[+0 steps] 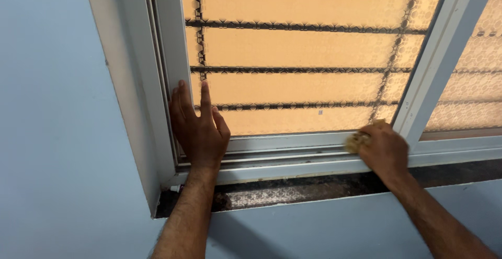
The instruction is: The person wipes the window frame and sill using a cloth. They clean the vertical side, horizontal bottom, and upper sections of the frame in a repetitive manner.
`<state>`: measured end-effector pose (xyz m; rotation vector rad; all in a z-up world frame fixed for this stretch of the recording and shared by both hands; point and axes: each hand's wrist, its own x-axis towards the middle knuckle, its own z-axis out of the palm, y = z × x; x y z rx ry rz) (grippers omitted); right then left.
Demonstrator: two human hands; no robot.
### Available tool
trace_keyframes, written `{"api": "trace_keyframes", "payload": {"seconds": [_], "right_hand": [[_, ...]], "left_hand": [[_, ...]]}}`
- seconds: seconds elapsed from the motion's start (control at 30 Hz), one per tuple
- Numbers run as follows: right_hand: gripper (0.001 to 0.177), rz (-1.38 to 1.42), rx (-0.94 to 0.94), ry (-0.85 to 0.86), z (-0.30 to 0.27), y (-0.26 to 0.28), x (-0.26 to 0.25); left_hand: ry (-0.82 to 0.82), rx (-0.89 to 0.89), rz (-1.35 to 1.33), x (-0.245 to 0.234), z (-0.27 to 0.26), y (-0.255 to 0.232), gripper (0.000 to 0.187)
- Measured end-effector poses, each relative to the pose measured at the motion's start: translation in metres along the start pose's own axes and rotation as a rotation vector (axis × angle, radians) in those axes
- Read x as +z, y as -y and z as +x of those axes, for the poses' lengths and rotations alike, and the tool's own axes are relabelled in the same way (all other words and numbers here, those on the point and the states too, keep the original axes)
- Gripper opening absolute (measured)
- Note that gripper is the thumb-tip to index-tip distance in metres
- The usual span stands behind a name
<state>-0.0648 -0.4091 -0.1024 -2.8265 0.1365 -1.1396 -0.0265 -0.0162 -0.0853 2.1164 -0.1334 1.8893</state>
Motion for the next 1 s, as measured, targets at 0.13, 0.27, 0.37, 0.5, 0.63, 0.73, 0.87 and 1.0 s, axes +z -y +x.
{"api": "trace_keyframes", "payload": {"seconds": [0.13, 0.27, 0.37, 0.5, 0.63, 0.73, 0.87, 1.0], "right_hand": [[0.045, 0.262, -0.050, 0.236, -0.003, 0.067, -0.006], [0.029, 0.438, -0.610, -0.022, -0.019, 0.097, 0.001], [0.022, 0.261, -0.488, 0.073, -0.008, 0.076, 0.008], [0.016, 0.172, -0.231, 0.070, 0.000, 0.016, 0.006], [0.030, 0.106, -0.048, -0.035, 0.002, -0.014, 0.000], [0.033, 0.113, 0.174, 0.071, 0.009, 0.012, 0.007], [0.040, 0.523, 0.034, 0.123, 0.000, 0.089, 0.017], [0.020, 0.407, -0.442, 0.043, -0.015, 0.146, 0.011]], "left_hand": [[-0.014, 0.017, -0.012, -0.001, 0.000, 0.000, 0.054], [-0.017, 0.036, -0.002, -0.002, 0.001, -0.001, 0.055], [-0.005, 0.037, -0.013, -0.004, 0.000, -0.001, 0.055], [-0.012, 0.034, -0.019, -0.003, 0.001, 0.000, 0.055], [-0.012, 0.032, -0.013, -0.001, -0.001, 0.003, 0.054], [-0.015, 0.028, -0.012, -0.001, -0.003, 0.002, 0.053], [-0.005, 0.019, 0.004, 0.001, 0.000, 0.000, 0.053], [0.000, 0.034, 0.016, 0.002, -0.001, 0.001, 0.053]]}}
